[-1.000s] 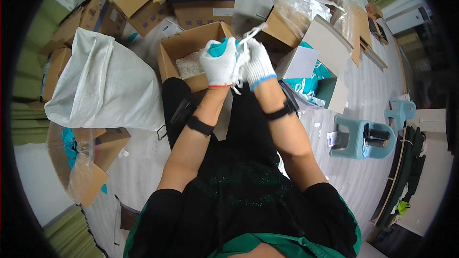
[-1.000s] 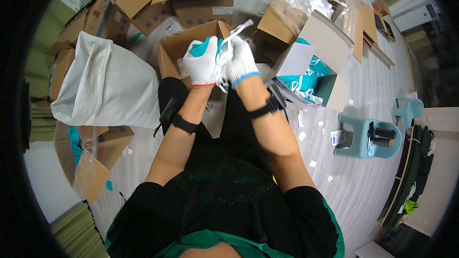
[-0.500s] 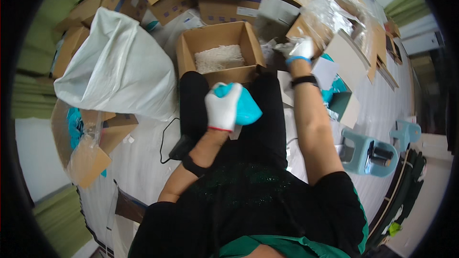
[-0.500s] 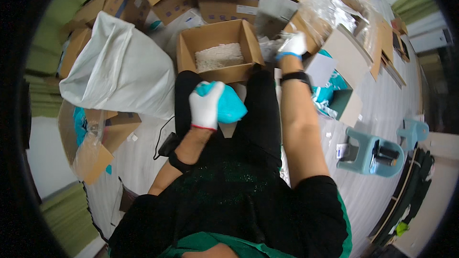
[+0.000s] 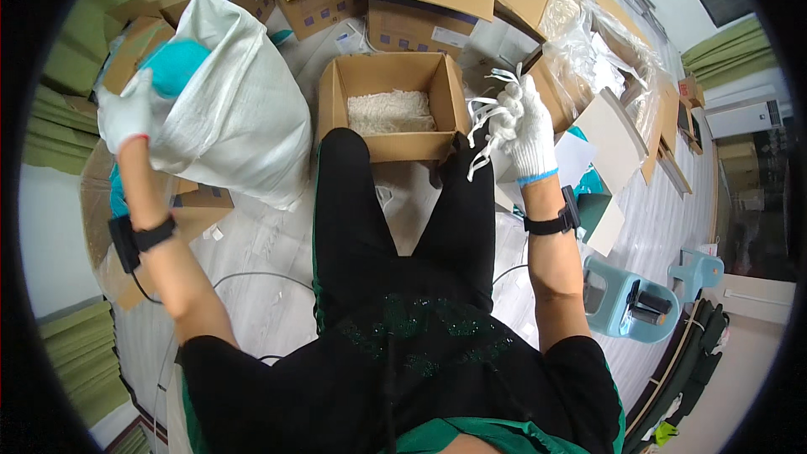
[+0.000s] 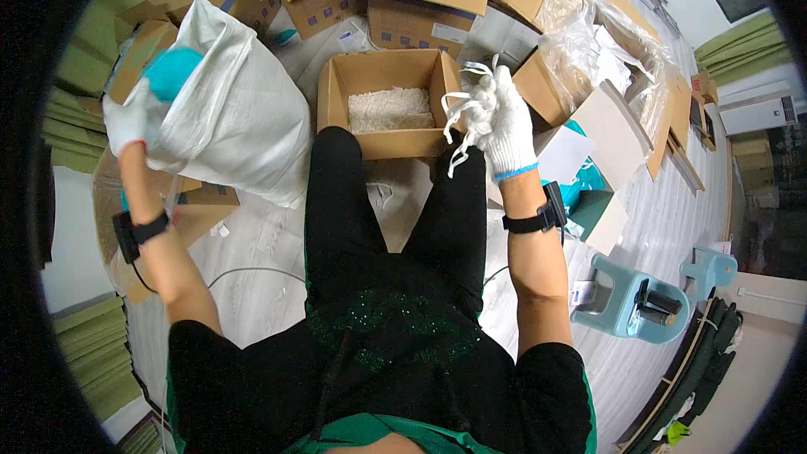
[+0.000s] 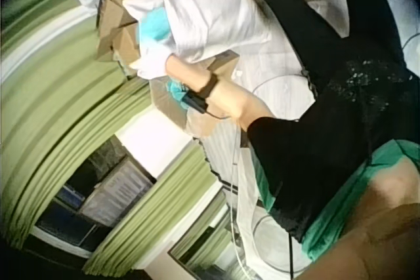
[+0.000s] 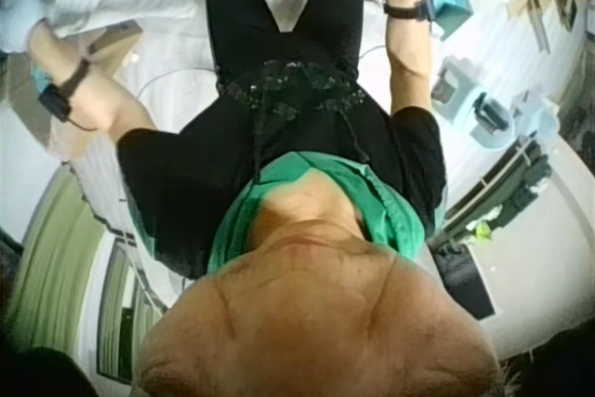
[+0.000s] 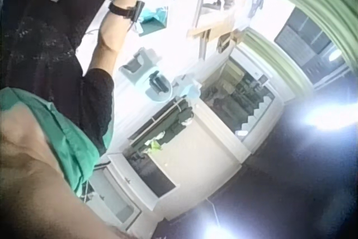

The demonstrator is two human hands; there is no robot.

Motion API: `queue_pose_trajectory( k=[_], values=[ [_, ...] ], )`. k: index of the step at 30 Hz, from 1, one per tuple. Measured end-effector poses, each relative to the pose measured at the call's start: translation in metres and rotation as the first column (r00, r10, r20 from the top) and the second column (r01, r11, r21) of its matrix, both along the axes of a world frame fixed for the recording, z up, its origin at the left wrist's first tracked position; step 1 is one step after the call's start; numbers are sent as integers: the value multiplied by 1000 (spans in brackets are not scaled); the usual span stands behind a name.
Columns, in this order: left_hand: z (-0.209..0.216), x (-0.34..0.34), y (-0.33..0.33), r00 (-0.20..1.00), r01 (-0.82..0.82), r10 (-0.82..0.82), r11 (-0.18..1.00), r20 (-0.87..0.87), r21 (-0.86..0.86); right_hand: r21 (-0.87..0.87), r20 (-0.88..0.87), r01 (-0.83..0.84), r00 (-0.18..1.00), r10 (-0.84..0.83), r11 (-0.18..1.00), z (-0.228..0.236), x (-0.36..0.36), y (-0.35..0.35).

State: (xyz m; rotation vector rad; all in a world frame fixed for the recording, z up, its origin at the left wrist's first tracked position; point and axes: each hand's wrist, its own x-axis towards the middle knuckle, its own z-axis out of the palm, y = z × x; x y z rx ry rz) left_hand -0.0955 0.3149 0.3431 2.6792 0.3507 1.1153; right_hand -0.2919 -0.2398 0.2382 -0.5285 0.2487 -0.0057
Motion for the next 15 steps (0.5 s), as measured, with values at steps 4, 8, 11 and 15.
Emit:
queue_pose_trajectory(
  k=[4,8,11,15],
  values=[
    [-4,-90,-182,781,613,-623,752,41,-242,-2,32,7,999,-7,1000,20,-6,12],
    [-86,-136,-277,80,560,-995,-3,58,-829,-12,85,-76,993,76,997,38,-4,26],
    [-97,-164,-320,-116,185,-978,-191,172,-964,-65,-4,-7,1000,6,998,50,-8,40],
    [-113,-167,-350,-3,309,-971,-228,238,-923,-99,-63,-19,998,13,995,43,-17,33]
  ],
)
